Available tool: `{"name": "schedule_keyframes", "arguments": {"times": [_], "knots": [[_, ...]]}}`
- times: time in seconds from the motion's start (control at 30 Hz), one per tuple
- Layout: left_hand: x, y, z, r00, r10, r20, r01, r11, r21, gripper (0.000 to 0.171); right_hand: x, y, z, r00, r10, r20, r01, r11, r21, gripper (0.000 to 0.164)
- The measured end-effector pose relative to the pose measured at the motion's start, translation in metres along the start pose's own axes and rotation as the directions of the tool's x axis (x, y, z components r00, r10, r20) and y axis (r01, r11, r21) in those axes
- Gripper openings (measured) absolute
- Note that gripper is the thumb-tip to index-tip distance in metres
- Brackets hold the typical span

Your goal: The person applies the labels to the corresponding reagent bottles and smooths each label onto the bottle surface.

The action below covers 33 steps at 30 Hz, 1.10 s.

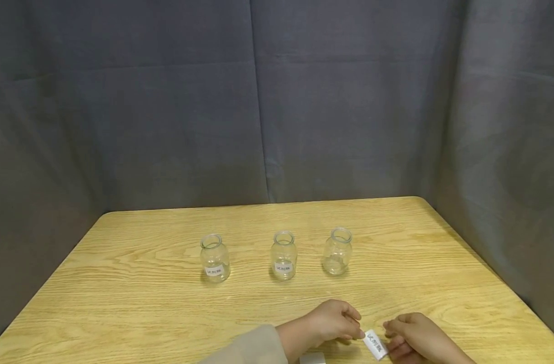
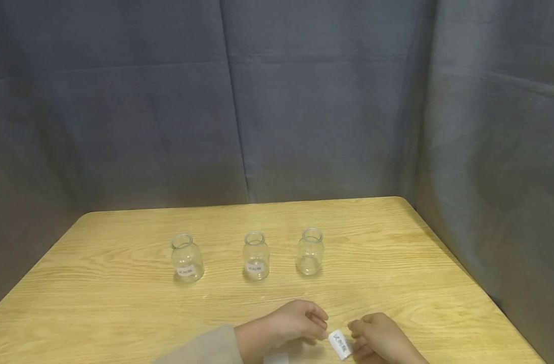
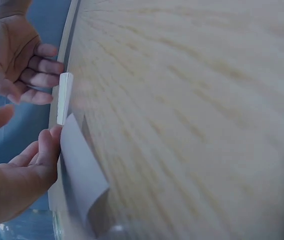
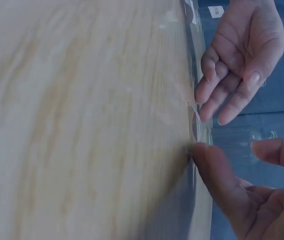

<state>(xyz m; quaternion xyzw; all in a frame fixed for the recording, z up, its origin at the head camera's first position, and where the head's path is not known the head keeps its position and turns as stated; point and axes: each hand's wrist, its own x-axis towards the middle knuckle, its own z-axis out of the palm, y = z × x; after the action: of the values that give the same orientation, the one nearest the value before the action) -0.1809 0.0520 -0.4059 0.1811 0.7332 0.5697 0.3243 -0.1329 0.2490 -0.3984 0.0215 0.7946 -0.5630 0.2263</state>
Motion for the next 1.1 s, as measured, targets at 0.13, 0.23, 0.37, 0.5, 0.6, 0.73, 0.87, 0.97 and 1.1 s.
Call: {"name": "schedule_keyframes", "arguments": {"times": [0.13,0.23,0.37,0.5,0.6,0.73,0.87,0.97,1.1], "knots": [[0.002,0.0,0.003,0.999,-0.021,-0.039,0.02,1.0,-0.022,0.023,0.003,-0.001,0.002,1.0,0.004,0.007,-0.005,1.0,0.027,0.026],[0.004,0.0,0.006,0.997,-0.03,-0.069,0.027,0.999,-0.039,0.019,0.006,0.0,0.005,1.0,0.01,0.012,-0.01,1.0,0.029,0.024],[0.005,0.0,0.008,0.995,-0.036,-0.094,0.031,0.998,-0.048,0.016,0.009,0.001,0.009,1.0,-0.016,-0.014,0.015,0.999,-0.046,0.029],[0.006,0.0,0.01,0.994,-0.05,-0.098,0.045,0.998,-0.048,0.016,0.012,0.003,0.012,0.997,-0.068,-0.04,0.06,0.985,-0.16,0.029],[0.006,0.001,0.009,0.995,-0.057,-0.088,0.054,0.998,-0.04,0.016,0.013,0.002,0.015,0.995,-0.074,-0.073,0.055,0.971,-0.234,0.029],[0.005,0.002,0.006,0.996,-0.055,-0.07,0.055,0.998,-0.001,0.016,0.02,-0.001,0.021,0.982,-0.081,-0.169,0.014,0.932,-0.363,0.03],[0.005,0.002,0.007,0.996,-0.04,-0.077,0.041,0.999,0.013,0.015,0.023,-0.004,0.023,0.976,-0.098,-0.192,0.008,0.908,-0.419,0.03],[0.006,0.003,0.009,0.995,-0.034,-0.095,0.037,0.999,0.025,0.011,0.024,-0.005,0.023,0.98,-0.086,-0.182,0.004,0.912,-0.41,0.03],[0.008,0.001,0.011,0.993,-0.036,-0.113,0.044,0.997,0.065,0.005,0.023,-0.004,0.021,0.989,-0.109,-0.103,0.066,0.933,-0.353,0.03]]}}
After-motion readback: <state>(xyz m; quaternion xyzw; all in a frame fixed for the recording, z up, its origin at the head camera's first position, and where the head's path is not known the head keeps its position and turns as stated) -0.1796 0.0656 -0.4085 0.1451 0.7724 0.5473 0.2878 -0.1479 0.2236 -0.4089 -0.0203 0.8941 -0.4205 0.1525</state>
